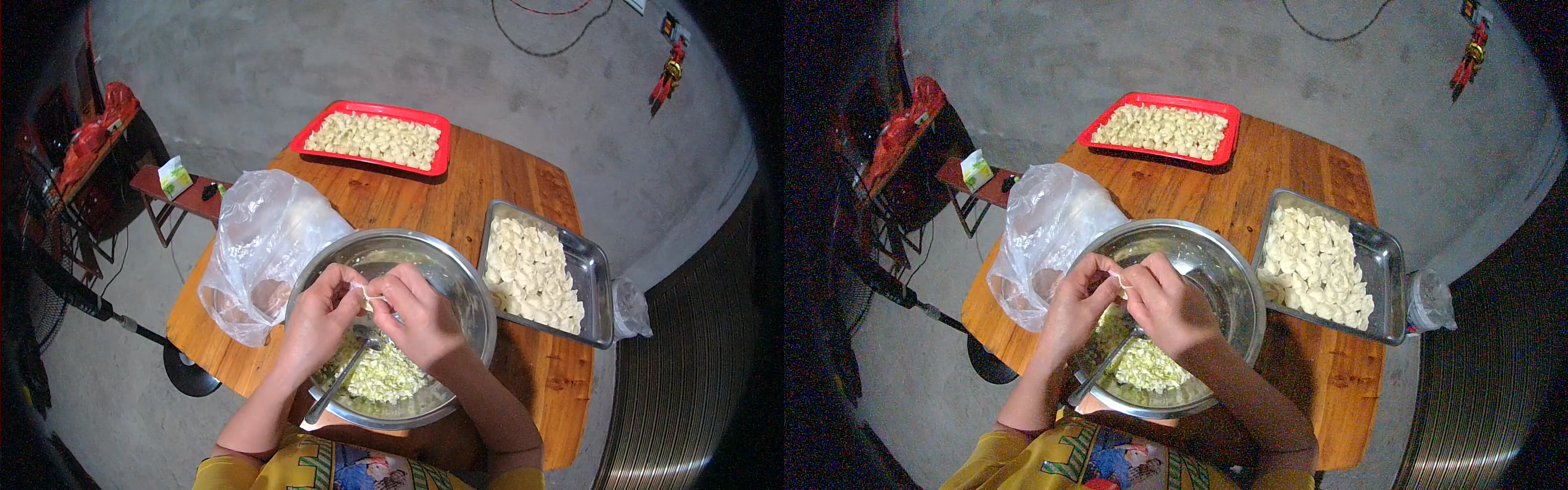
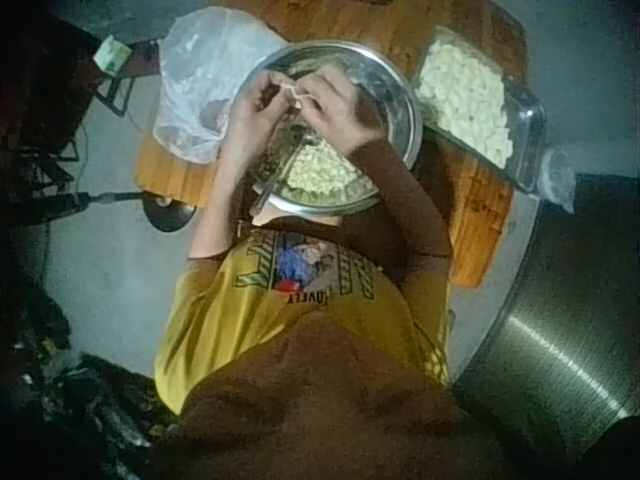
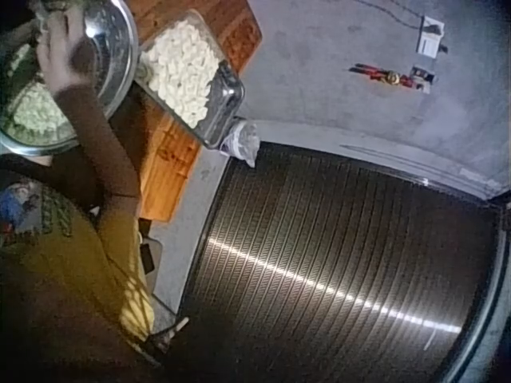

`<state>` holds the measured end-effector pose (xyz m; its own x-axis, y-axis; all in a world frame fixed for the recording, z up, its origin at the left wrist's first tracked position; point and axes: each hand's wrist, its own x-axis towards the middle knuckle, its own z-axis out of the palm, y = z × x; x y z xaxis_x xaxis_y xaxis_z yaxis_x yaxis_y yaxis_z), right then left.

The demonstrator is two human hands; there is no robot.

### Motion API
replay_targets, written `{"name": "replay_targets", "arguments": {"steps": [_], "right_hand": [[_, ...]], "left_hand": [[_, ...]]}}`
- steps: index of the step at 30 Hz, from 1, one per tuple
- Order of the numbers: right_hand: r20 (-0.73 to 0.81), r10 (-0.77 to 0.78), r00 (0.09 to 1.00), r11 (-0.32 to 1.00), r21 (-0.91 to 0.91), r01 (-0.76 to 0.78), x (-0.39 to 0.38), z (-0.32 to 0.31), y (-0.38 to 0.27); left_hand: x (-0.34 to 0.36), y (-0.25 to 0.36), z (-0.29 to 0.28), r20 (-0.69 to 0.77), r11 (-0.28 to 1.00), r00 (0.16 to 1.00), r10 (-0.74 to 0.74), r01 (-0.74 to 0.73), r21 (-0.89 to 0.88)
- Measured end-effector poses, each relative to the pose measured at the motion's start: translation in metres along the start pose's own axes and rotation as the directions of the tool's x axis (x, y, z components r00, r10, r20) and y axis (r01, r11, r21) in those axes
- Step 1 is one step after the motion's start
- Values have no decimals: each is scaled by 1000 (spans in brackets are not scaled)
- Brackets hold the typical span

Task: Manually wrapping dumplings and arranging them onto a tray for storage or cooking.

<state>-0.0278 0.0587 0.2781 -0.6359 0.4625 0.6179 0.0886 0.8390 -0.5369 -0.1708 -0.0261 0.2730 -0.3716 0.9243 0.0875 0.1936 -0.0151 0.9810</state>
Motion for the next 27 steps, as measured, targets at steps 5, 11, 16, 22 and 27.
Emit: {"name": "replay_targets", "arguments": {"steps": [5,11,16,22,27], "right_hand": [[10,15,1000,999,30,-16,-1,-2,2],[-6,81,997,995,49,-81,-2,1,2],[8,54,998,998,24,-54,-2,-3,1],[16,52,999,998,35,-52,-2,-5,1],[9,172,985,981,94,-172,-1,-7,-1]], "left_hand": [[-1,3,-2,49,998,999,7,-11,65],[-4,10,-3,56,987,998,17,-26,159],[-6,16,-2,66,978,998,9,-22,205],[-5,18,-3,113,992,993,-28,14,125],[-4,7,-4,122,991,992,27,-10,-137]]}}
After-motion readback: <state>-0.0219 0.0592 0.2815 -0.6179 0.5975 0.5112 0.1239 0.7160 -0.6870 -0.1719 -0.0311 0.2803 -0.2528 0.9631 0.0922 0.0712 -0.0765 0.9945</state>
